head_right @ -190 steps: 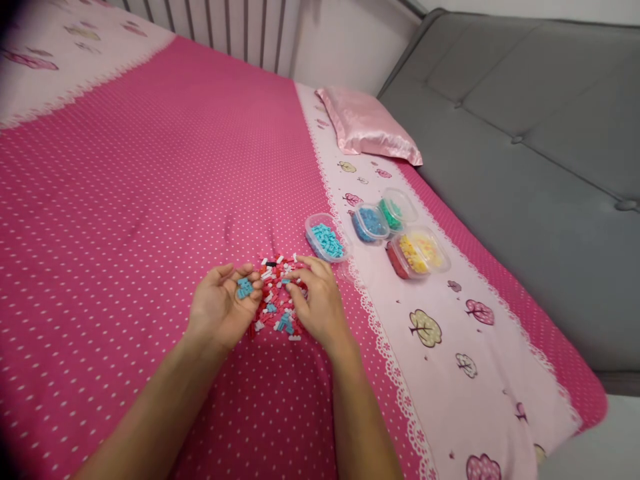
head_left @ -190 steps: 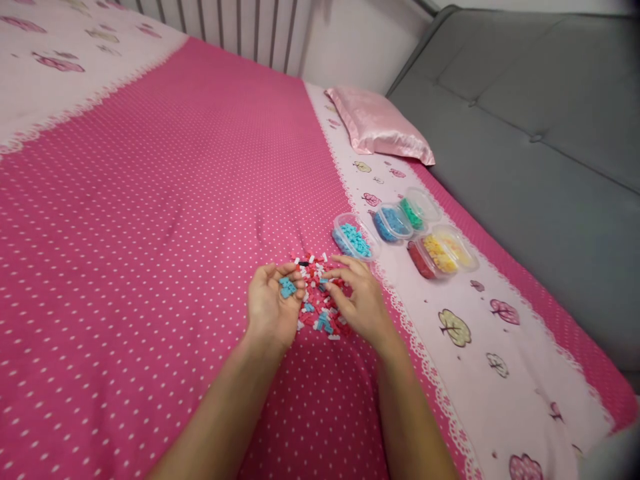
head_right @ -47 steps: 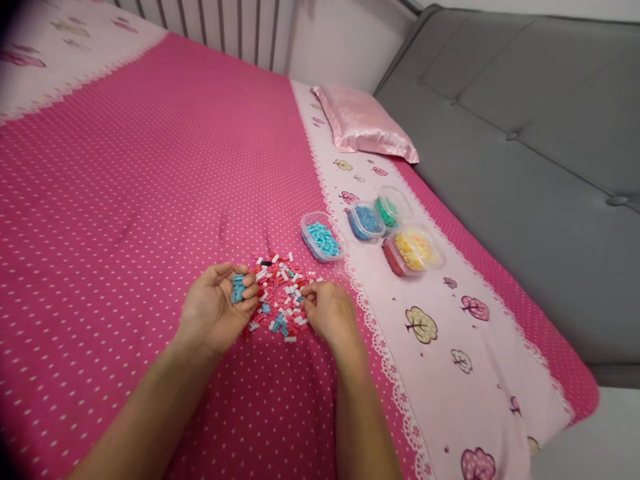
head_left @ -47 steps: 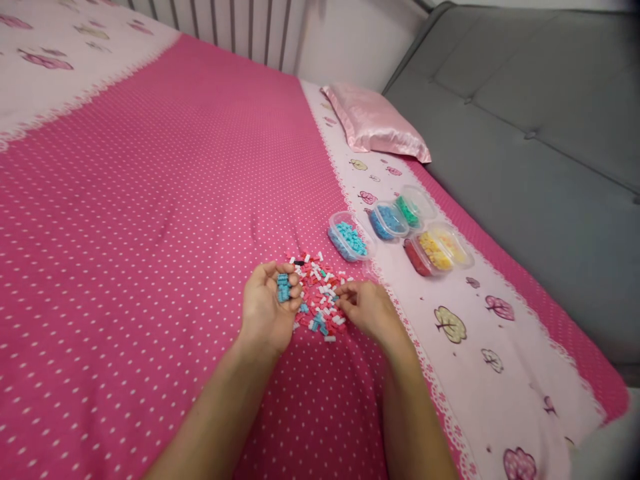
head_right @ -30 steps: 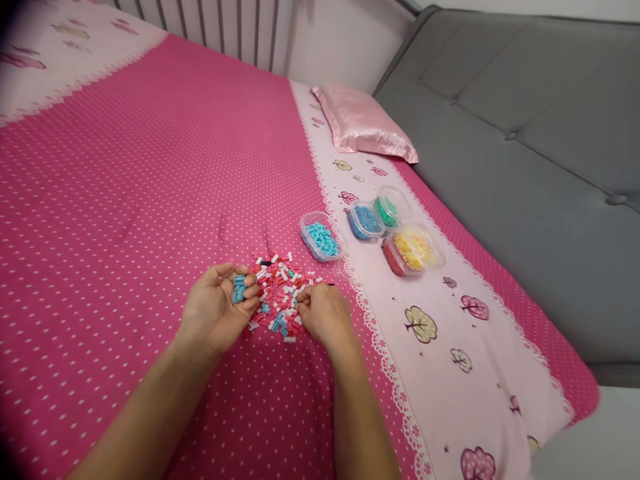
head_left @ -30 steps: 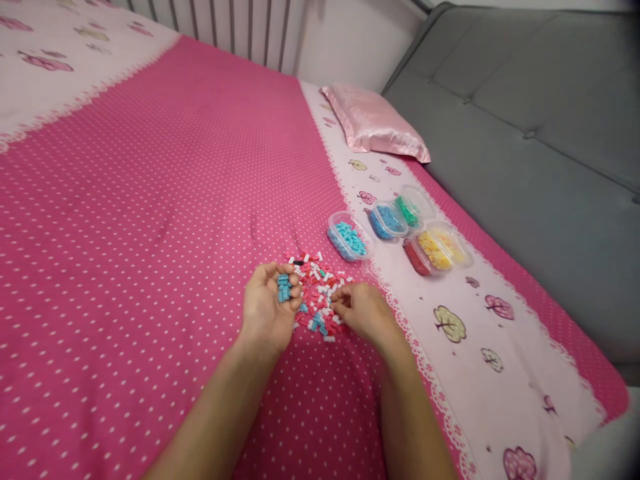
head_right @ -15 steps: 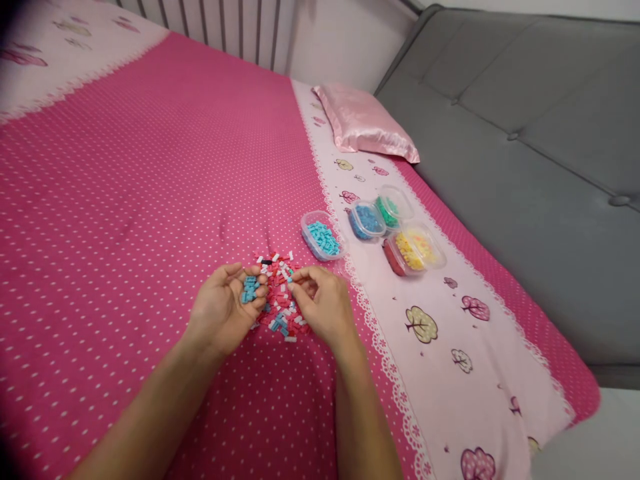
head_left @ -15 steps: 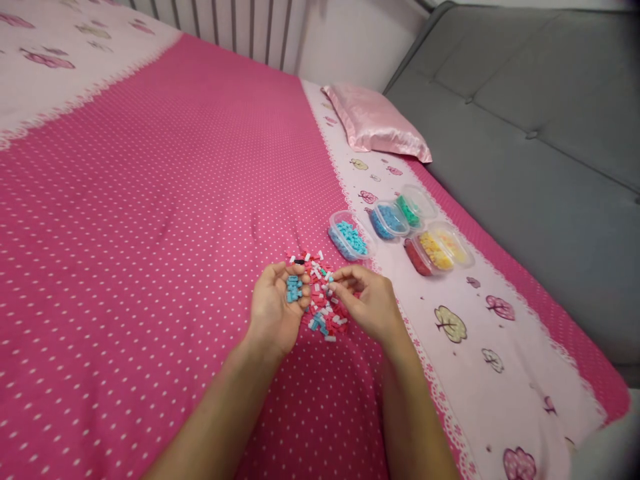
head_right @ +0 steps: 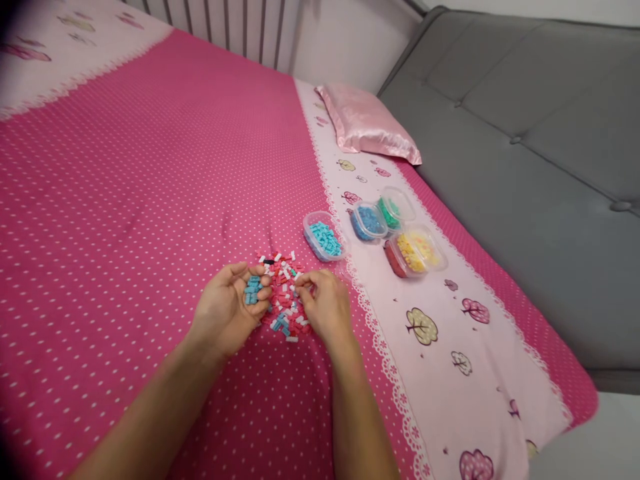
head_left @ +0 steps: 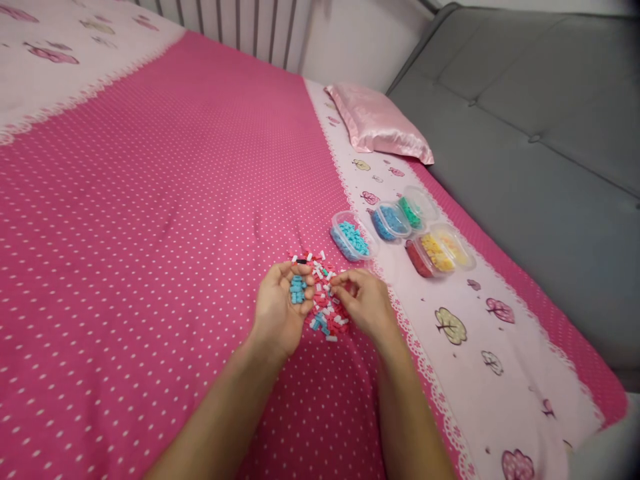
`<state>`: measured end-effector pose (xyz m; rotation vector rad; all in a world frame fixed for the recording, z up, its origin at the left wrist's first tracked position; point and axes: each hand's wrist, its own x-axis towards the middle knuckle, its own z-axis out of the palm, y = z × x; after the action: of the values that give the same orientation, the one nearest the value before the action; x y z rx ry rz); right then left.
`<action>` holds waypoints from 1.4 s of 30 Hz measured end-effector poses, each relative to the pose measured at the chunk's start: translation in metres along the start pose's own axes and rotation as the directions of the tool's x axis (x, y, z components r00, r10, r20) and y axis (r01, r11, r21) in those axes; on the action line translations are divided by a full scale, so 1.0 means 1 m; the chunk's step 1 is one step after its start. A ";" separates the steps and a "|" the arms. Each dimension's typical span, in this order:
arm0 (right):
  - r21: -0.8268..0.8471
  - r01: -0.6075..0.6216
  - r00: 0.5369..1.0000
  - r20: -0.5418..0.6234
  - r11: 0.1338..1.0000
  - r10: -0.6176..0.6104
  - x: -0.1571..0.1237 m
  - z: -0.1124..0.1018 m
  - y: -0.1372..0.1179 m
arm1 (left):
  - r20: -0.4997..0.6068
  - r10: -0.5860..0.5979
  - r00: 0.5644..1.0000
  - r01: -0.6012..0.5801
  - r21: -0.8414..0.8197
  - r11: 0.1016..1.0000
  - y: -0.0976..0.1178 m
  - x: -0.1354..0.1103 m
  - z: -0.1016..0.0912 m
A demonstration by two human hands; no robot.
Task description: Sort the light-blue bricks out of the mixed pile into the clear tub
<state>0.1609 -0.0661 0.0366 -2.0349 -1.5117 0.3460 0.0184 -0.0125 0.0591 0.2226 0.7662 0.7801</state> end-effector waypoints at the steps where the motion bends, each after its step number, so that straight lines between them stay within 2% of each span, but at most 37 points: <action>1: -0.036 -0.022 0.999 0.047 0.999 0.023 0.001 0.002 0.003 | -0.012 0.010 1.000 -0.010 -0.010 1.000 0.001 0.000 0.000; 4: -0.108 -0.052 0.993 0.103 0.993 0.063 0.002 0.005 0.008 | -0.026 0.028 0.999 -0.028 -0.019 0.999 0.001 0.002 -0.001; 8: -0.234 -0.106 0.994 -0.011 0.966 0.107 0.001 0.001 0.008 | -0.029 0.020 0.999 -0.020 -0.007 1.000 0.001 0.003 -0.002; 10: -0.229 -0.112 0.994 -0.037 0.967 0.107 0.001 -0.002 0.007 | -0.026 0.017 1.000 -0.017 -0.005 1.000 0.001 0.003 -0.002; 13: -0.192 -0.090 0.995 0.030 0.977 0.098 0.000 -0.003 0.004 | -0.029 0.025 0.999 -0.025 -0.002 1.000 0.001 0.002 -0.002; 17: -0.227 -0.093 0.979 0.155 0.969 0.130 -0.001 0.000 0.000 | -0.038 0.032 0.999 -0.032 0.003 0.999 0.001 0.002 -0.002; 30: -0.208 -0.094 0.978 0.161 0.974 0.129 0.000 0.006 0.001 | -0.031 0.030 0.999 -0.030 0.005 1.000 0.000 0.003 -0.002; 33: -0.178 -0.116 0.981 0.132 0.977 0.140 0.000 0.004 0.002 | -0.036 0.032 0.999 -0.033 -0.003 0.999 0.001 0.003 -0.002; 36: -0.075 -0.097 0.993 0.057 0.992 0.102 0.001 0.002 0.004 | -0.031 0.028 0.999 -0.029 -0.013 0.999 0.001 0.002 -0.002; 39: 0.100 -0.014 0.995 -0.093 0.995 0.024 0.001 0.000 0.001 | -0.030 0.011 0.999 -0.012 -0.037 0.999 0.000 0.002 0.000; 42: 0.234 0.130 0.970 -0.231 0.964 -0.075 -0.003 -0.003 -0.010 | -0.026 -0.034 0.999 0.032 -0.079 0.996 -0.001 0.001 0.003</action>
<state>0.1538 -0.0674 0.0443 -1.7308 -1.3595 0.2446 0.0218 -0.0123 0.0598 0.1288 0.7621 0.7820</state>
